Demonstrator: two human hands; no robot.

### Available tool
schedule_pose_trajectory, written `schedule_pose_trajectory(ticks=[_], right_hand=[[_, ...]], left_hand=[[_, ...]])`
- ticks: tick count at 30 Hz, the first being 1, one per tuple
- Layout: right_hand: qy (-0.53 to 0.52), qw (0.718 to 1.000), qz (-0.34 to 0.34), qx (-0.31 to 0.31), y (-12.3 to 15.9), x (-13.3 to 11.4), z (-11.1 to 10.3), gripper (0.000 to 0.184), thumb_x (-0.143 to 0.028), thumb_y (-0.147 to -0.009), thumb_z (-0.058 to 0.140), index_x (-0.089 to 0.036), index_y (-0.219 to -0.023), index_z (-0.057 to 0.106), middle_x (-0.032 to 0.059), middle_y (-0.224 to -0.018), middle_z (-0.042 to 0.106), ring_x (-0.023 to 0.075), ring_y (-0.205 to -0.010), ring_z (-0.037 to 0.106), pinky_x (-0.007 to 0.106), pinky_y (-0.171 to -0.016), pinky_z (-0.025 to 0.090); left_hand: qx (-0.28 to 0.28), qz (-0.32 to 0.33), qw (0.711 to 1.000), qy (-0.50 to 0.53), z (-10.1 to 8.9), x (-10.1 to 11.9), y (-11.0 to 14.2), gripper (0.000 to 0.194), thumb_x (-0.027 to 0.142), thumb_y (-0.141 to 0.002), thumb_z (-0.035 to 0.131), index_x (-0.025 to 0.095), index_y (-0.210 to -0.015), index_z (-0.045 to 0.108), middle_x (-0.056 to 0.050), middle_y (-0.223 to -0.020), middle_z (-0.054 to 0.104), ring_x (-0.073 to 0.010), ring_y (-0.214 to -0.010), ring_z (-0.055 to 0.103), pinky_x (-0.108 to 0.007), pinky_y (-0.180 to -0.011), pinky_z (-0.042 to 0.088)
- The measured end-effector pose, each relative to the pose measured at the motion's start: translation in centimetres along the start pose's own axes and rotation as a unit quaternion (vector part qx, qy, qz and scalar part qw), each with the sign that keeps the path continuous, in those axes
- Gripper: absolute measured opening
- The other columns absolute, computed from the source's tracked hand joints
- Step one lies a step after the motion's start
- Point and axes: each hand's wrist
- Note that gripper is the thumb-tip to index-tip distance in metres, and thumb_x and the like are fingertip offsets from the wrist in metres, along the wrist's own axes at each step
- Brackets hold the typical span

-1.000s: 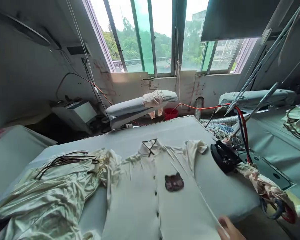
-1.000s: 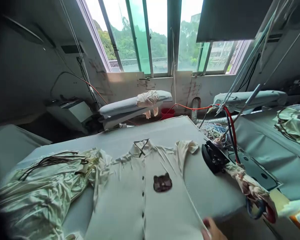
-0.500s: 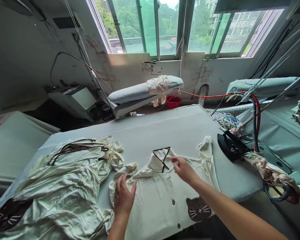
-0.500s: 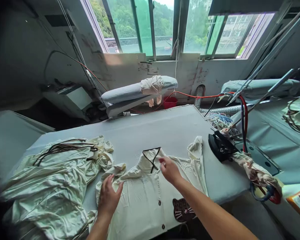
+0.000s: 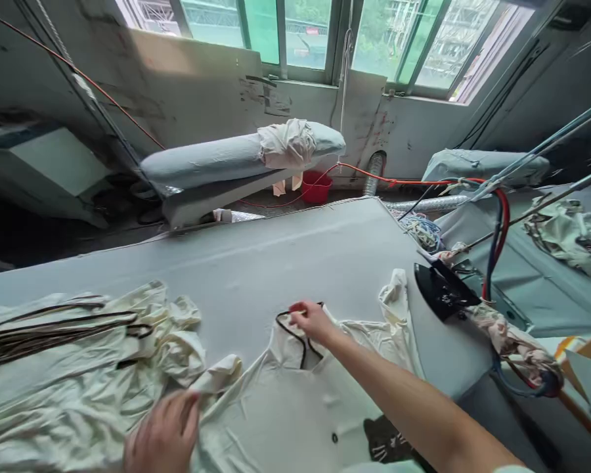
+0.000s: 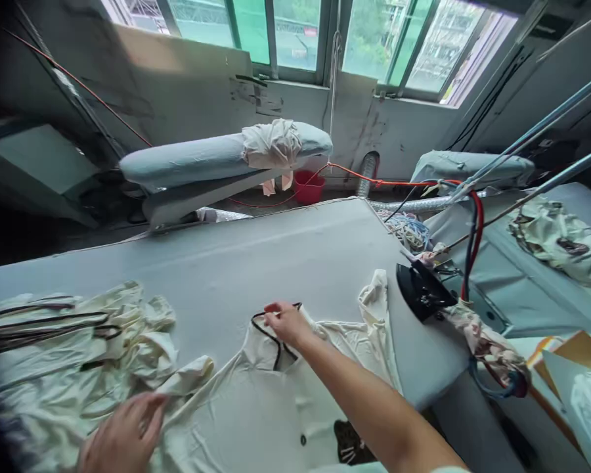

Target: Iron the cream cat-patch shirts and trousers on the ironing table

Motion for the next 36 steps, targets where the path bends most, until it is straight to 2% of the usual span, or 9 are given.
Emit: schedule_pose_trajectory(ticks=[2,6,10,15,19,23,27,33,36], right_hand=[[0.025,0.996,-0.04,0.081,2.2,3.4,-5.5,0.034,-0.012,-0.087,0.042,-0.021,-0.107,0.068,0.0045,-0.105,0.076,0.0159,-0.098,0.07,0.027,-0.088,0.052],[0.255,0.96,-0.007,0.116,7.5,10.4,-15.6,0.02,-0.024,-0.084,0.055,-0.019,-0.098,0.068,0.0088,-0.102,0.074,0.0248,-0.097,0.068,0.036,-0.088,0.048],[0.352,0.935,0.044,-0.015,8.9,14.2,-20.1,0.019,-0.041,-0.083,0.069,-0.023,-0.084,0.071,0.0062,-0.088,0.075,0.0258,-0.086,0.069,0.033,-0.077,0.043],[0.39,0.908,0.138,0.064,7.8,14.2,-20.4,0.034,-0.048,-0.098,0.056,-0.021,-0.085,0.072,0.0108,-0.09,0.076,0.0263,-0.089,0.069,0.035,-0.083,0.042],[0.382,0.908,0.056,0.164,7.1,10.4,-17.4,0.028,-0.03,-0.094,0.063,-0.019,-0.119,0.067,0.0154,-0.118,0.07,0.0283,-0.11,0.064,0.038,-0.095,0.043],[0.279,0.953,-0.118,0.014,3.9,4.1,-12.5,0.034,-0.026,-0.099,0.051,-0.03,-0.131,0.062,0.0044,-0.12,0.072,0.0209,-0.106,0.067,0.03,-0.087,0.046],[0.271,0.952,-0.069,-0.121,0.3,0.1,-7.7,0.034,-0.049,-0.095,0.058,-0.028,-0.119,0.069,0.0049,-0.096,0.076,0.0247,-0.089,0.069,0.031,-0.073,0.045],[0.246,0.967,0.008,-0.063,4.3,2.8,-5.5,0.01,-0.022,-0.087,0.055,-0.021,-0.087,0.065,0.0046,-0.09,0.072,0.0182,-0.081,0.065,0.025,-0.066,0.042],[0.176,0.982,0.057,0.041,8.1,6.3,-7.4,0.019,-0.019,-0.089,0.046,-0.021,-0.101,0.06,0.0028,-0.092,0.069,0.0165,-0.077,0.064,0.025,-0.069,0.045]], left_hand=[[0.057,0.069,0.991,0.103,2.1,7.5,-2.4,0.032,0.045,-0.091,0.043,0.026,-0.095,0.069,-0.01,-0.103,0.077,-0.0274,-0.101,0.071,-0.04,-0.096,0.051],[-0.097,0.005,0.992,0.086,6.3,22.7,-7.3,0.041,0.047,-0.09,0.051,0.019,-0.115,0.066,-0.014,-0.116,0.075,-0.0319,-0.115,0.066,-0.045,-0.102,0.046],[-0.298,-0.012,0.954,0.005,9.1,27.7,-11.4,0.04,0.05,-0.092,0.053,0.018,-0.11,0.069,-0.016,-0.114,0.076,-0.0341,-0.11,0.069,-0.041,-0.087,0.048],[-0.268,-0.018,0.962,-0.046,9.1,26.3,-13.8,0.046,0.054,-0.099,0.037,0.022,-0.097,0.07,-0.013,-0.105,0.077,-0.0309,-0.098,0.071,-0.034,-0.072,0.043],[-0.249,0.047,0.967,-0.036,5.8,23.8,-13.5,0.041,0.054,-0.097,0.042,0.024,-0.094,0.069,-0.008,-0.098,0.077,-0.0261,-0.092,0.07,-0.032,-0.072,0.042],[-0.247,0.098,0.958,-0.113,2.9,20.3,-12.1,0.035,0.048,-0.096,0.045,0.024,-0.109,0.066,-0.007,-0.088,0.076,-0.0261,-0.083,0.071,-0.032,-0.071,0.042],[-0.389,-0.047,0.92,-0.024,4.1,18.4,-9.8,0.05,0.069,-0.086,0.05,0.021,-0.09,0.062,-0.003,-0.063,0.068,-0.0231,-0.059,0.065,-0.031,-0.06,0.04],[-0.074,-0.118,0.956,0.257,6.5,13.2,-1.9,0.04,0.058,-0.081,0.05,0.021,-0.095,0.057,-0.002,-0.079,0.062,-0.0205,-0.074,0.061,-0.031,-0.07,0.05],[-0.053,-0.152,0.949,0.27,5.4,9.5,1.9,0.05,0.051,-0.078,0.054,0.02,-0.116,0.056,-0.003,-0.086,0.064,-0.022,-0.079,0.064,-0.032,-0.073,0.053]])
Point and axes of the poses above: each hand's wrist, its own y-axis away from the middle knuckle, its own z-axis out of the palm, x = y × z
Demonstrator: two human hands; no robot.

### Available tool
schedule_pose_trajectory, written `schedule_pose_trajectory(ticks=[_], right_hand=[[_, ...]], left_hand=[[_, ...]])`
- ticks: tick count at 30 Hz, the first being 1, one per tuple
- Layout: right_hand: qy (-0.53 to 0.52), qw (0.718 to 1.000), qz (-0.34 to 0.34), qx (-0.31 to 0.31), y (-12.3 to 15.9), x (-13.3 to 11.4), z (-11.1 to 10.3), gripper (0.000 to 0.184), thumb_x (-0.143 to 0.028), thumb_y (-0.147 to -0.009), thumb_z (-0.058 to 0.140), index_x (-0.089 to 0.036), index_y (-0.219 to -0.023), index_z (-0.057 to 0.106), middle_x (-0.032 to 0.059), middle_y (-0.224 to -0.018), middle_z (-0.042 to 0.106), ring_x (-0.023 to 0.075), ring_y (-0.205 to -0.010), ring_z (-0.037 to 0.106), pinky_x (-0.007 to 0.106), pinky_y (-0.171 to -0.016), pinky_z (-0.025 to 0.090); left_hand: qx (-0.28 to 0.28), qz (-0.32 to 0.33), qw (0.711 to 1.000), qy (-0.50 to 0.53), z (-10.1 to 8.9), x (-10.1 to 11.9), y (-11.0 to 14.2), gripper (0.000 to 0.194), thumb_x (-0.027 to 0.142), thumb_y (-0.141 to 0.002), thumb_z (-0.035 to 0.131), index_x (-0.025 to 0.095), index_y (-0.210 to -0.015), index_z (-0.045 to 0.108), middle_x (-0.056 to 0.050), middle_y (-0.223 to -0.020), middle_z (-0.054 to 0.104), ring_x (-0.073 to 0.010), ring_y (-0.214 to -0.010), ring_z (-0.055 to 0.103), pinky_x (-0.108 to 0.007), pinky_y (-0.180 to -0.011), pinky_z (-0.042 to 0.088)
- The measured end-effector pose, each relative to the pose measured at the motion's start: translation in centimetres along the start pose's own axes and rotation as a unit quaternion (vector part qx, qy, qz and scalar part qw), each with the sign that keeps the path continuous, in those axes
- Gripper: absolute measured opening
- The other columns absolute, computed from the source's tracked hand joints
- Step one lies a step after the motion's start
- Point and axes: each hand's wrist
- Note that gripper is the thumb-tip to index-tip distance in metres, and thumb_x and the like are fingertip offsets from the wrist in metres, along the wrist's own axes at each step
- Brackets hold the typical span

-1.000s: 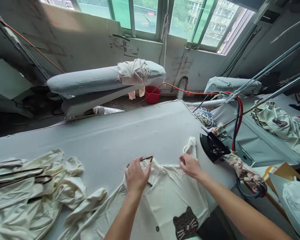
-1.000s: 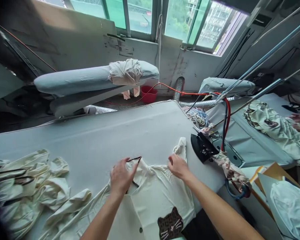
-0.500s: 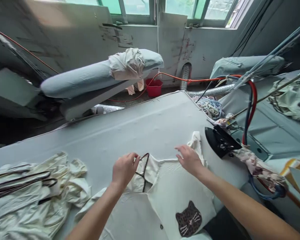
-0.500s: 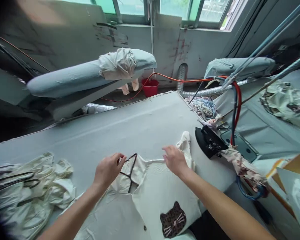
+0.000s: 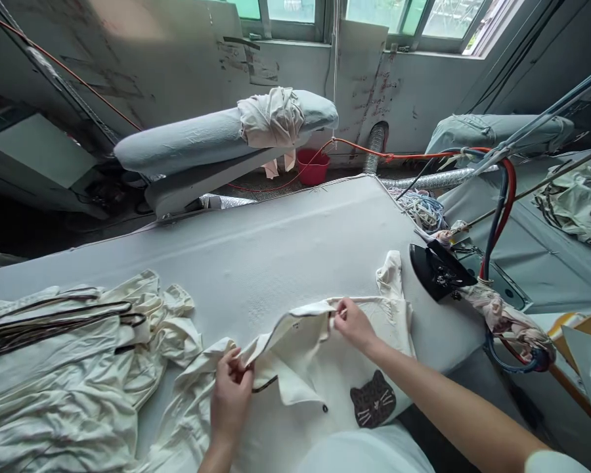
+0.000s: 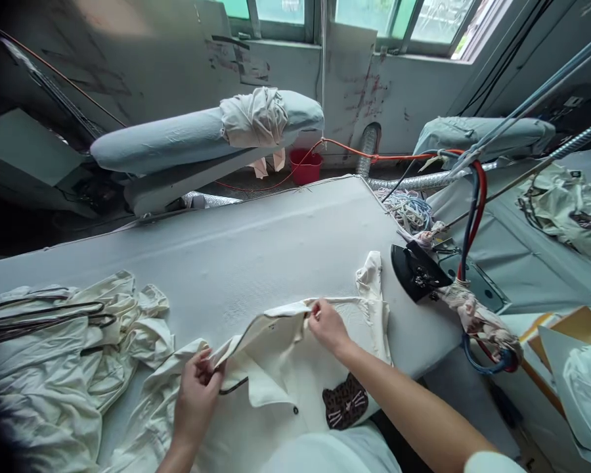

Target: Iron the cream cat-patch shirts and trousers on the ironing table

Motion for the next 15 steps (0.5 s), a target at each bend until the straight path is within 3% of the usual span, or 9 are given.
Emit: schedule_pose_trajectory(ticks=[2,4,7,10,12,15], right_hand=[[0.009,0.998,0.015,0.055,1.6,2.4,-0.9,0.023,-0.02,-0.088,0.048,-0.021,-0.107,0.06,0.0055,-0.1,0.069,0.0197,-0.084,0.065,0.029,-0.074,0.048],[0.071,0.993,-0.026,0.091,2.9,3.3,-1.5,0.034,-0.016,-0.084,0.052,-0.021,-0.117,0.061,0.0112,-0.118,0.066,0.0255,-0.104,0.063,0.035,-0.087,0.049],[0.109,0.975,-0.165,0.101,4.6,1.6,-0.4,0.051,-0.014,-0.084,0.056,-0.023,-0.134,0.057,0.012,-0.14,0.058,0.029,-0.131,0.05,0.043,-0.109,0.041],[0.101,0.946,-0.304,0.052,5.2,-1.3,2.7,0.059,-0.02,-0.082,0.064,-0.023,-0.14,0.054,0.0102,-0.143,0.057,0.0289,-0.133,0.048,0.044,-0.116,0.035],[0.102,0.943,-0.313,0.045,4.7,-2.0,4.7,0.06,-0.02,-0.079,0.067,-0.02,-0.138,0.057,0.0125,-0.139,0.06,0.0296,-0.128,0.051,0.045,-0.113,0.037],[0.082,0.961,-0.251,0.081,3.4,-0.3,6.0,0.035,-0.013,-0.085,0.06,-0.02,-0.118,0.069,0.0114,-0.123,0.069,0.027,-0.119,0.056,0.043,-0.107,0.04]], left_hand=[[-0.062,0.036,0.994,-0.085,-1.7,-1.2,1.3,0.035,0.042,-0.079,0.052,0.023,-0.105,0.064,-0.004,-0.087,0.066,-0.0229,-0.08,0.065,-0.034,-0.074,0.052],[-0.095,0.11,0.971,-0.187,-2.4,-1.3,2.1,0.026,0.037,-0.081,0.052,0.026,-0.097,0.069,-0.006,-0.095,0.07,-0.0255,-0.088,0.066,-0.038,-0.081,0.051],[-0.046,0.212,0.934,-0.282,-1.6,0.0,2.3,0.033,0.035,-0.087,0.053,0.027,-0.111,0.073,-0.009,-0.113,0.071,-0.0308,-0.11,0.063,-0.044,-0.098,0.047],[-0.062,0.277,0.917,-0.282,0.0,1.3,1.4,0.034,0.04,-0.095,0.049,0.026,-0.109,0.076,-0.009,-0.112,0.073,-0.0301,-0.109,0.064,-0.044,-0.1,0.046],[-0.095,0.304,0.919,-0.234,0.5,1.7,0.5,0.039,0.044,-0.1,0.043,0.025,-0.103,0.077,-0.009,-0.106,0.075,-0.0268,-0.104,0.067,-0.039,-0.095,0.049],[-0.125,0.326,0.918,-0.191,0.3,1.4,-0.4,0.043,0.048,-0.101,0.04,0.025,-0.102,0.076,-0.007,-0.103,0.077,-0.0239,-0.1,0.069,-0.035,-0.091,0.051]])
Point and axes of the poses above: each hand's wrist, its own y-axis away from the middle knuckle, its own z-axis out of the palm, x = y × z
